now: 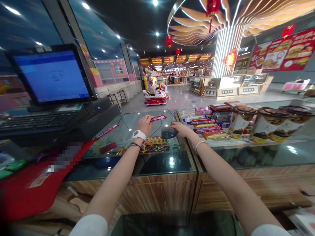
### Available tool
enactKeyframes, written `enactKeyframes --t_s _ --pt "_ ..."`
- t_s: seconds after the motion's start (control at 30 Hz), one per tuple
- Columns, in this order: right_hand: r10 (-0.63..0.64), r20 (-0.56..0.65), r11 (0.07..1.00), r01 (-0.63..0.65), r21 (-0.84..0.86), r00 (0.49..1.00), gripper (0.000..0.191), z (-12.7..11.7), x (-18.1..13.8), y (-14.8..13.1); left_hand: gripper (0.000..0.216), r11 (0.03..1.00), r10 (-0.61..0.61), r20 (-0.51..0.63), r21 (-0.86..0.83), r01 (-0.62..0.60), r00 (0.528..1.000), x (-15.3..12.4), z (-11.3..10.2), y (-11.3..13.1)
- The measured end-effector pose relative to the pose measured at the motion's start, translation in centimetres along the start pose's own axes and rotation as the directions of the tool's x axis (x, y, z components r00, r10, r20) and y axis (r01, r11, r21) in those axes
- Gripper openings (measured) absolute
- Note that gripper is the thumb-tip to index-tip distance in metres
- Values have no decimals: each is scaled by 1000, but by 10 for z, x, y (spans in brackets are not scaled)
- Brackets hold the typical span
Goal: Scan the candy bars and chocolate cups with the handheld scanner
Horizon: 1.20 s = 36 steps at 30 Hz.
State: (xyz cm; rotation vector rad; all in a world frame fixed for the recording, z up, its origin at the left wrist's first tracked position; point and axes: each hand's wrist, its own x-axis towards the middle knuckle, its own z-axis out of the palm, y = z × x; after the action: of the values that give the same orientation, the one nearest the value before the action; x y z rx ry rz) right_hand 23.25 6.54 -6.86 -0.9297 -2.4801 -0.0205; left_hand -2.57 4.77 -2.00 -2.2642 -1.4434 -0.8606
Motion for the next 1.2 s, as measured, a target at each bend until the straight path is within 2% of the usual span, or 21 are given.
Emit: enactKeyframes --t_s 0.13,0.3,0.43,0.57,0.63,0.73,0.83,0.97,1.07,1.2 --pt "-26 15 999 26 -25 1000 76 2 -1 -2 31 1000 1 -3 -3 -1 1000 0 1 -3" --pt "-47 -2 999 47 -16 999 70 1 2 -8 31 1000 -8 -15 -1 8 1000 1 3 -7" --pt "-24 -160 997 35 69 987 61 -1 6 -12 31 1000 -15 -19 6 15 1000 1 7 -11" --pt "73 -331 963 20 267 941 46 -4 10 -17 32 999 -34 -22 6 34 999 1 10 -13" --pt "172 -388 909 5 416 905 46 -4 13 -20 33 999 -42 -8 9 42 999 2 10 -12" --pt "346 -409 764 -1 645 844 58 -3 17 -24 32 997 -72 23 20 72 997 2 9 -10" --pt "495 -387 622 -6 783 778 60 -5 19 -28 32 995 -100 31 28 99 995 2 6 -9" --pt "631 -311 430 13 903 711 53 -16 18 -34 33 992 -120 24 28 120 992 1 2 -9" --pt "667 -248 335 14 942 703 45 -28 15 -42 32 991 -134 14 27 133 991 1 1 -10" --pt "591 -238 375 -1 927 771 40 -38 15 -54 32 988 -154 -1 29 154 988 1 1 -13"
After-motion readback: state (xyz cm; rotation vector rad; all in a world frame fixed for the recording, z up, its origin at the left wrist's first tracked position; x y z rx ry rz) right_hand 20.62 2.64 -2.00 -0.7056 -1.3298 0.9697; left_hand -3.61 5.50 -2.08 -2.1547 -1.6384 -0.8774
